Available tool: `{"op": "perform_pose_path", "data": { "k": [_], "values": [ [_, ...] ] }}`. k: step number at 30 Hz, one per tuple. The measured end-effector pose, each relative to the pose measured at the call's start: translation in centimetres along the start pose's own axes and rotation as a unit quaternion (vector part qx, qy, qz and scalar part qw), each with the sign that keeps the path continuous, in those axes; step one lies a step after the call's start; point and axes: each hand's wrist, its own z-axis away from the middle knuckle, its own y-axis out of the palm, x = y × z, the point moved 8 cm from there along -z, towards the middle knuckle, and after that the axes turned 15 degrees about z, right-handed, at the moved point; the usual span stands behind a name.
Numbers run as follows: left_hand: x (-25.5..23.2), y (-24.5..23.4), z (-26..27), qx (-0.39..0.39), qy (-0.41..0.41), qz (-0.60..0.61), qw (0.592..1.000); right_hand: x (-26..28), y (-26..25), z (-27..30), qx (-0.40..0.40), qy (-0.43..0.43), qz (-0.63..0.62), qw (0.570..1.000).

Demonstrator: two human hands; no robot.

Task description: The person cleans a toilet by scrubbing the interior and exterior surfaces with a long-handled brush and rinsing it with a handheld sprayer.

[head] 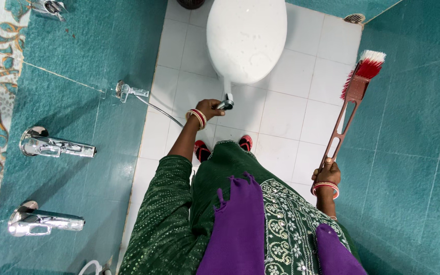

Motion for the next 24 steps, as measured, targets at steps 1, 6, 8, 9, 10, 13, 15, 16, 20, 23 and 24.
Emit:
{"op": "perform_pose_path", "data": {
  "k": [1, 6, 8, 9, 10, 13, 15, 16, 20, 23, 24],
  "values": [
    [-0.3, -0.7, 0.2, -0.013, 0.005, 0.003, 1.000, -0.1, 0.0, -0.1, 0.002, -0.002, -0.009, 1.000],
    [-0.9, -0.5, 0.6, 0.015, -0.028, -0.046, 0.998, -0.8, 0.0, -0.6, -0.002, -0.009, -0.025, 1.000],
    [-1.2, -0.6, 0.5, 0.016, -0.029, -0.049, 0.998, -0.6, 0.1, -0.5, -0.001, -0.027, -0.031, 0.999],
    [-1.4, -0.8, 0.5, -0.001, -0.022, -0.019, 1.000, -0.6, 0.0, -0.5, -0.002, -0.027, -0.031, 0.999],
    [-1.7, -1.1, 0.4, -0.017, -0.014, 0.011, 1.000, -0.6, 0.1, -0.4, -0.001, -0.018, -0.025, 1.000],
    [-3.5, -2.1, -0.1, -0.048, 0.044, 0.068, 0.996, -0.5, -0.1, -0.2, 0.001, -0.014, -0.016, 1.000],
    [-4.3, -2.2, -0.6, -0.046, 0.047, 0.076, 0.995, -0.3, -0.2, -0.1, 0.001, -0.020, -0.013, 1.000],
    [-4.6, -2.0, -0.7, -0.045, 0.050, 0.084, 0.994, -0.4, -0.3, -0.1, -0.003, -0.014, -0.005, 1.000],
    [-5.4, -0.4, -0.3, -0.027, 0.052, 0.083, 0.995, -0.8, -0.3, -0.6, -0.013, -0.008, -0.020, 1.000],
    [-6.1, 0.1, -0.2, -0.048, 0.053, 0.089, 0.993, -1.6, -0.3, -1.2, -0.008, -0.016, -0.030, 0.999],
    [-6.7, 0.0, -0.4, -0.058, 0.072, 0.112, 0.989, -1.9, -0.3, -1.4, -0.009, -0.016, -0.029, 0.999]
  ]
}}
